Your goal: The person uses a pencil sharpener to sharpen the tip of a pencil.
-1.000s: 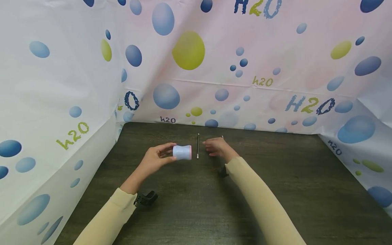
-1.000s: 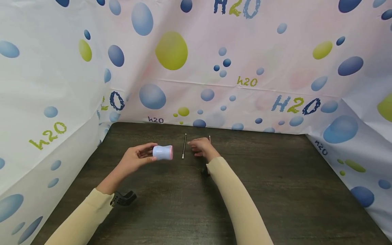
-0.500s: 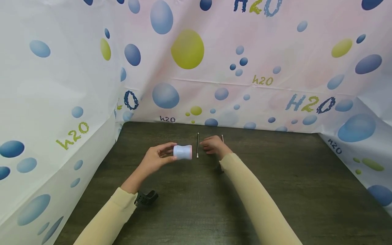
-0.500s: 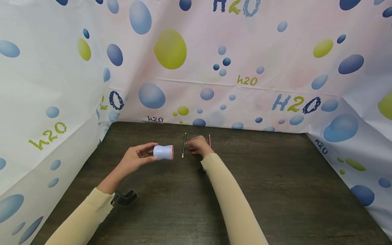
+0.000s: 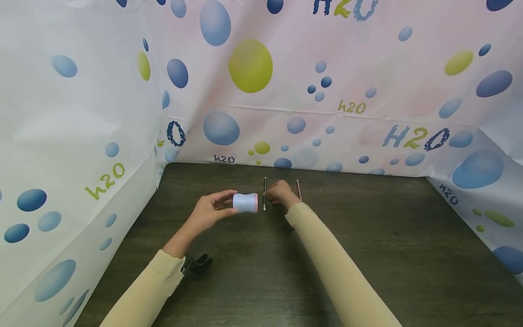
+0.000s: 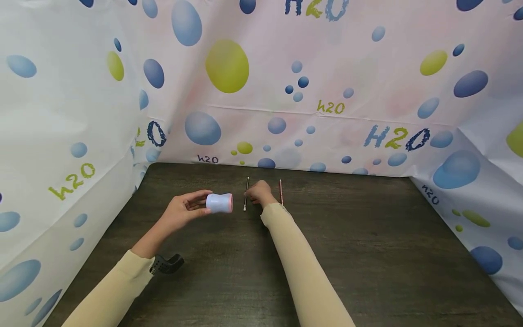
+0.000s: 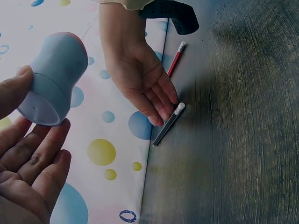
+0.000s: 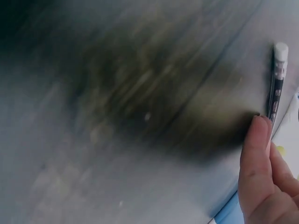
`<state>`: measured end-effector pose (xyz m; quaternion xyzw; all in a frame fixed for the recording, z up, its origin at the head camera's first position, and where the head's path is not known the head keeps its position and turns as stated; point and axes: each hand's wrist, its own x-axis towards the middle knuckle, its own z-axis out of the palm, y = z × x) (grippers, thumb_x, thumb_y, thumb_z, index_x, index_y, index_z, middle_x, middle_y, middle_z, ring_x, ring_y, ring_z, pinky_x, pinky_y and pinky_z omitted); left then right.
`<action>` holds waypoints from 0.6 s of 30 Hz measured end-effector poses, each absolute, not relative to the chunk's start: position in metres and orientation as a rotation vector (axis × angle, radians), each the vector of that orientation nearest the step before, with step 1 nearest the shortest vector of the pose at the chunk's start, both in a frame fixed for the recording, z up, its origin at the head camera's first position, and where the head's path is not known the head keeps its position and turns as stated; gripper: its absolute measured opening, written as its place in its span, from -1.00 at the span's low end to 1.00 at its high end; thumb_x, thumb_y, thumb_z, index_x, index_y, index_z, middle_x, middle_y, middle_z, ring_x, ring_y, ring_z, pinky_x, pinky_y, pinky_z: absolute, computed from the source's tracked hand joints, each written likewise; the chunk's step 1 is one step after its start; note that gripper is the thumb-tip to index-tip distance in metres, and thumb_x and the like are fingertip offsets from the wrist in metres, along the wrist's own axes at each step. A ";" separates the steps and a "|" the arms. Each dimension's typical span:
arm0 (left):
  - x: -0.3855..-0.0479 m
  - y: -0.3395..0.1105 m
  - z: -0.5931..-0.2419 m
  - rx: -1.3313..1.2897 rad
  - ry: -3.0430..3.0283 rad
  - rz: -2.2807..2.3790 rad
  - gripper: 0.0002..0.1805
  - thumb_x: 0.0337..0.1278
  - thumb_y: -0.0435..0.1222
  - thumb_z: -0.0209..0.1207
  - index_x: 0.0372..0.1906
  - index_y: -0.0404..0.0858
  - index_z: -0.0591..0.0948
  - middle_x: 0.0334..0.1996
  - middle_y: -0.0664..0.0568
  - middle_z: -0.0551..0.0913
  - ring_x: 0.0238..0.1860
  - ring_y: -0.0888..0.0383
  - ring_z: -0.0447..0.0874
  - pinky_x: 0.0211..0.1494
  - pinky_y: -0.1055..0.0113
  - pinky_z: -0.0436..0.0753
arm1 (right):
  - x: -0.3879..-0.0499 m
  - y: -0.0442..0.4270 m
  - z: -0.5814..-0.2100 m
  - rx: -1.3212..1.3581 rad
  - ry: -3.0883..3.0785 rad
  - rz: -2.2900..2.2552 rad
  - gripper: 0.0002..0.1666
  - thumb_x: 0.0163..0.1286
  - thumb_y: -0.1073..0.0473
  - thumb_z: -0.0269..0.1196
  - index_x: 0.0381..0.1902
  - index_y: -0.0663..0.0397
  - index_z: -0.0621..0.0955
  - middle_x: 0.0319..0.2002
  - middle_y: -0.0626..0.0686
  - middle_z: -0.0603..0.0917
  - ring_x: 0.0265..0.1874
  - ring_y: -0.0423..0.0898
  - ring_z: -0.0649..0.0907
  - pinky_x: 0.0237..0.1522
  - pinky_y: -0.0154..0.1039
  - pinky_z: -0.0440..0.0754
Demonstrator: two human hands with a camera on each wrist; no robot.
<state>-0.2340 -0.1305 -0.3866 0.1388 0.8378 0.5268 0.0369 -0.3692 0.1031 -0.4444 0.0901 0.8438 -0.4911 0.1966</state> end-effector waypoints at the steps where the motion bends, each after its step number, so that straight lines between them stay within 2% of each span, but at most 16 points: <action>1: -0.234 -0.130 -0.387 0.428 2.573 1.617 -0.46 0.29 -0.35 0.34 0.33 -0.43 0.54 0.31 -0.39 0.57 0.29 -0.29 0.63 0.38 -0.07 0.60 | -0.364 0.101 -0.439 0.250 2.381 -1.369 -0.51 0.40 0.33 0.31 0.25 0.44 0.58 0.22 0.37 0.64 0.20 0.22 0.68 0.15 -0.01 0.76; 5: -0.235 -0.129 -0.387 0.439 2.576 1.613 -0.45 0.29 -0.34 0.34 0.33 -0.43 0.54 0.32 -0.39 0.57 0.29 -0.29 0.63 0.38 -0.07 0.60 | -0.349 0.095 -0.426 0.238 2.421 -1.360 -0.52 0.41 0.35 0.31 0.23 0.46 0.58 0.22 0.37 0.65 0.21 0.21 0.68 0.17 -0.09 0.75; 10: -0.235 -0.132 -0.388 0.427 2.581 1.608 -0.46 0.30 -0.32 0.34 0.33 -0.43 0.54 0.31 -0.39 0.58 0.28 -0.28 0.63 0.38 -0.08 0.59 | -0.355 0.091 -0.433 0.234 2.509 -1.266 -0.49 0.32 0.31 0.41 0.19 0.43 0.62 0.20 0.34 0.67 0.10 0.18 0.75 0.02 -0.19 0.80; 14: -0.237 -0.133 -0.389 0.429 2.582 1.602 -0.45 0.29 -0.32 0.34 0.33 -0.42 0.54 0.32 -0.38 0.57 0.29 -0.29 0.63 0.38 -0.08 0.60 | -0.358 0.086 -0.437 0.218 2.630 -1.095 -0.60 0.26 0.23 0.47 -0.01 0.38 0.72 0.06 0.29 0.75 -0.24 0.07 0.83 -0.19 -0.26 0.82; 16: -0.238 -0.133 -0.390 0.434 2.580 1.602 -0.45 0.29 -0.33 0.34 0.33 -0.42 0.54 0.32 -0.38 0.56 0.29 -0.29 0.63 0.38 -0.07 0.60 | -0.359 0.084 -0.436 0.211 2.678 -1.019 -0.67 0.25 0.19 0.49 -0.12 0.34 0.76 -0.05 0.26 0.79 -0.42 -0.01 0.80 -0.27 -0.28 0.79; 18: -0.239 -0.132 -0.389 0.437 2.579 1.605 -0.45 0.29 -0.33 0.34 0.33 -0.42 0.54 0.32 -0.38 0.57 0.29 -0.29 0.63 0.38 -0.07 0.61 | -0.359 0.083 -0.435 0.205 2.708 -0.984 -0.71 0.24 0.18 0.50 -0.19 0.32 0.76 -0.15 0.24 0.81 -0.52 -0.11 0.75 -0.32 -0.29 0.77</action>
